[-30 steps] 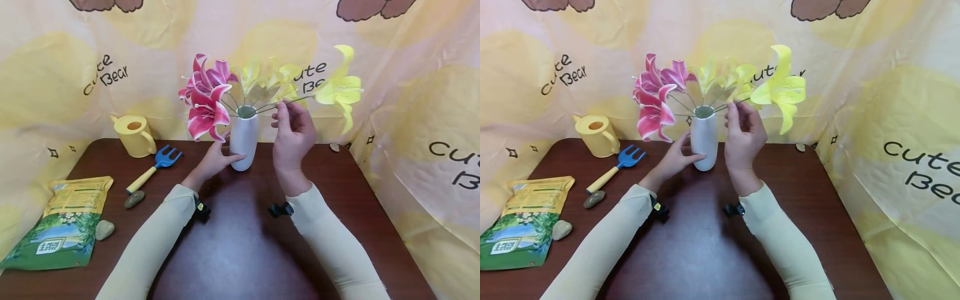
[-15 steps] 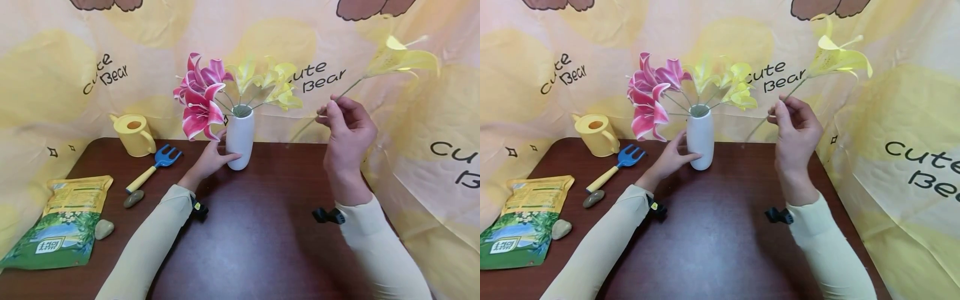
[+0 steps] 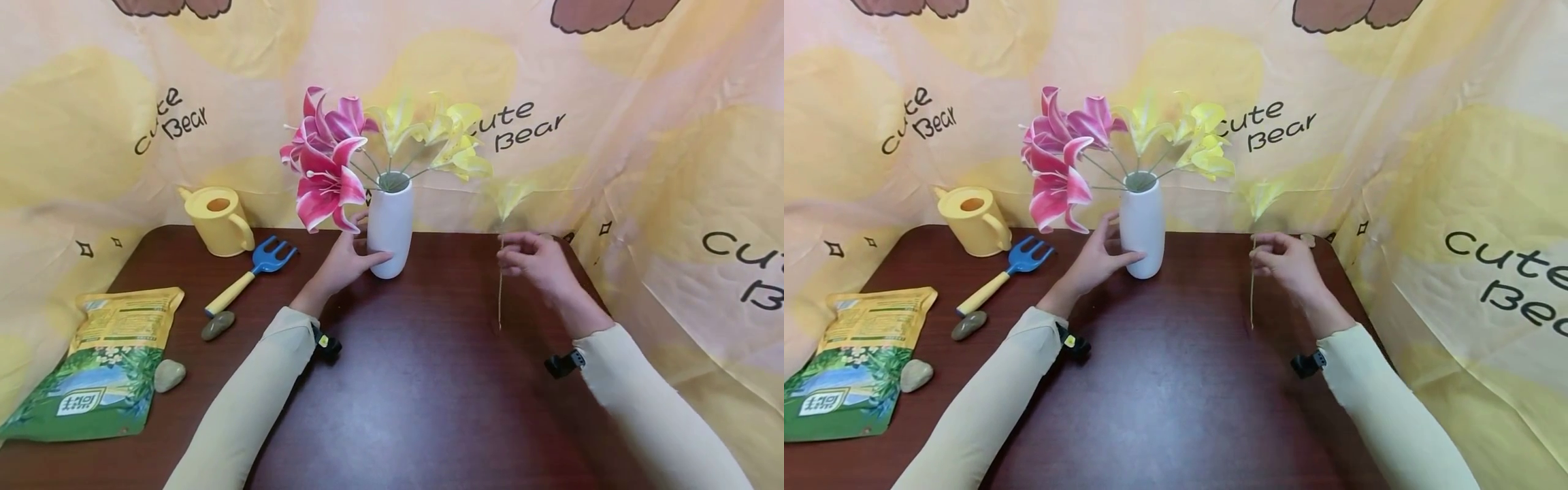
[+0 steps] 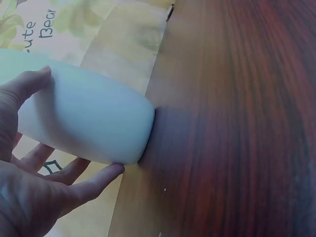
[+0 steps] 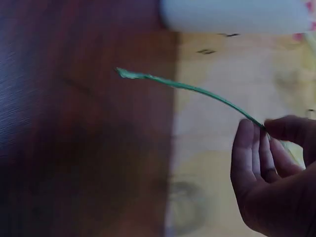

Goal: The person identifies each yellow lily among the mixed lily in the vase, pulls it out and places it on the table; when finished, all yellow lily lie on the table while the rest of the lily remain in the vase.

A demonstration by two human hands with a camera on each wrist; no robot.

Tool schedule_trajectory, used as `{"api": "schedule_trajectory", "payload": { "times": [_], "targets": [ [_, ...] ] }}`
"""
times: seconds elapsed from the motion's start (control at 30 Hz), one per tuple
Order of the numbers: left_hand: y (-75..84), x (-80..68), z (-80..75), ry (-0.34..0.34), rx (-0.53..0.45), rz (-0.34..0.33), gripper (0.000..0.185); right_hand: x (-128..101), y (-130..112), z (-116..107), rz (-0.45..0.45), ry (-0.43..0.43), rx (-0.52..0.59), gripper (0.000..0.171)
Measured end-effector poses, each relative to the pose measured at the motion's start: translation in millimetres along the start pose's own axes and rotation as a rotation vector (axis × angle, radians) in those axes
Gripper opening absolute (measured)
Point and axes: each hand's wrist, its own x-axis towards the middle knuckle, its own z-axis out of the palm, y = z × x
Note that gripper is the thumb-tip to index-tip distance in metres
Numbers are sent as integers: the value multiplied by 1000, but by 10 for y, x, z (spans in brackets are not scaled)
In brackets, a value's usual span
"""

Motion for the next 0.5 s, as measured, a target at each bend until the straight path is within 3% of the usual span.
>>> {"api": "schedule_trajectory", "payload": {
  "times": [0.07,0.2,0.5],
  "targets": [
    [1,2,5,3,-18,6,89,28,118,37,51,-56,-59,39],
    [-6,12,6,9,-37,-1,86,82,289,146,141,-142,-52,50],
    [8,-24,-15,25,-47,-46,87,177,474,387,244,-206,6,53]
  ]
}}
